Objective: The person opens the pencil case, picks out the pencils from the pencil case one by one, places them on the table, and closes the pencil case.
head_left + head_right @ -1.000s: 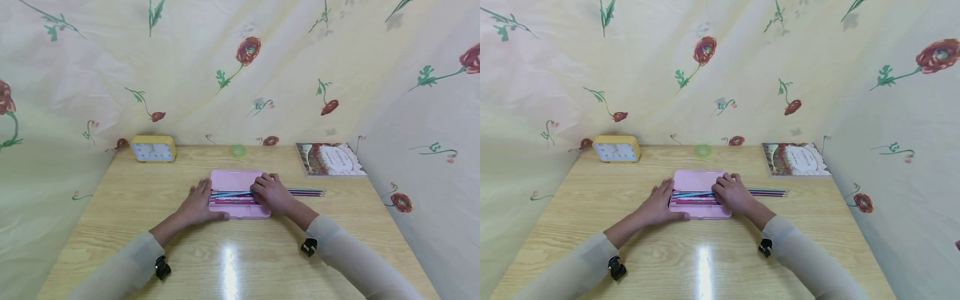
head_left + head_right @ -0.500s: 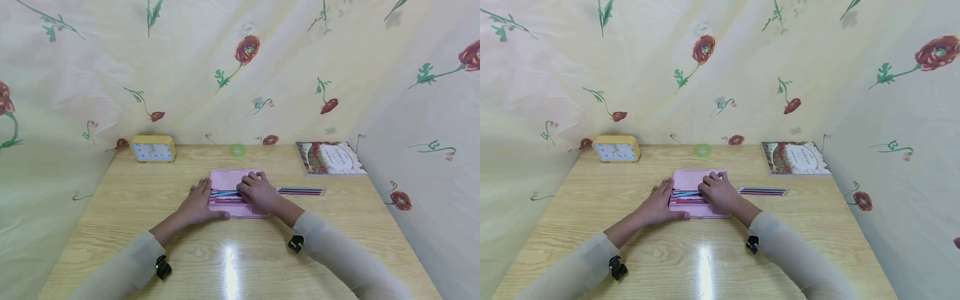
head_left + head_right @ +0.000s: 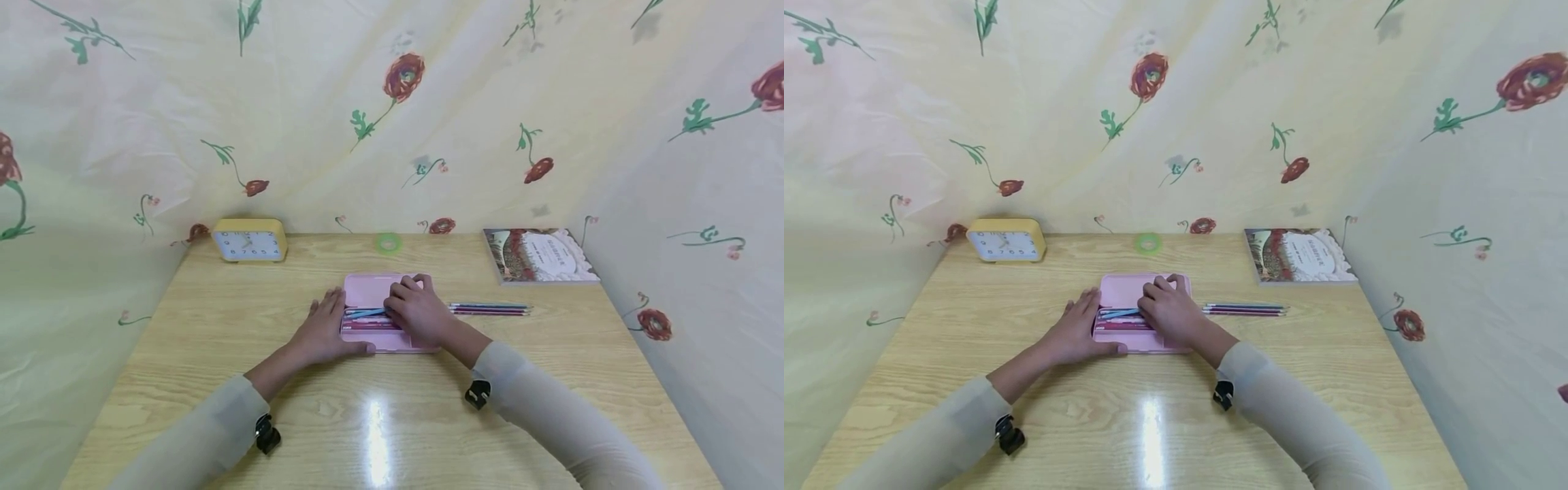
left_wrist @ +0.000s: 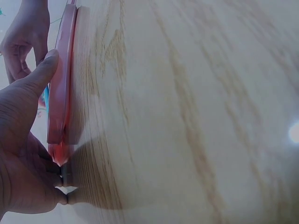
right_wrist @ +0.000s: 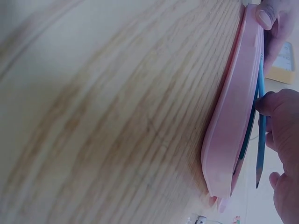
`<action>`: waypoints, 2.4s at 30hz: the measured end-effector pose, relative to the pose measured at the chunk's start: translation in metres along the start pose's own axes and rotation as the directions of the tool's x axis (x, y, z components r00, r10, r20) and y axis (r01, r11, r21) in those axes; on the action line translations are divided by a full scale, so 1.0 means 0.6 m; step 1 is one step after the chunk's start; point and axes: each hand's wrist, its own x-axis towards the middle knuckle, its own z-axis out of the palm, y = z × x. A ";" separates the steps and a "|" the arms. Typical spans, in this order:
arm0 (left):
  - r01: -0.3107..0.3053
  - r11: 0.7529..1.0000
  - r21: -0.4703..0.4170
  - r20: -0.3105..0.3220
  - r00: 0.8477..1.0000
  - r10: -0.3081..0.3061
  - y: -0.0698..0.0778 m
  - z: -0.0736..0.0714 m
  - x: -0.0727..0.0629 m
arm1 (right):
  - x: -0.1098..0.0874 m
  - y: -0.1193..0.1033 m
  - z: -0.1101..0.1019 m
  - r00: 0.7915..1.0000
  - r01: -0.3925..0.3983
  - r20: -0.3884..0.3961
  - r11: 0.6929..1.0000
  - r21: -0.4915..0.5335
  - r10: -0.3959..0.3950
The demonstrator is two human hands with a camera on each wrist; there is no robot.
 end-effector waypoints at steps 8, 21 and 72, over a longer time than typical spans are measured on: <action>-0.006 1.000 -0.010 -0.005 1.000 0.006 0.000 0.000 0.000 | -0.001 -0.001 0.000 0.999 -0.002 -0.034 1.000 0.005 0.002; -0.008 1.000 0.005 -0.009 1.000 0.008 0.005 -0.002 0.004 | -0.010 0.019 -0.027 0.987 -0.029 -0.159 0.999 0.031 0.033; 0.001 1.000 -0.025 -0.013 1.000 -0.002 0.007 0.003 0.000 | -0.233 0.163 -0.057 0.962 -0.207 -0.159 0.972 0.108 0.222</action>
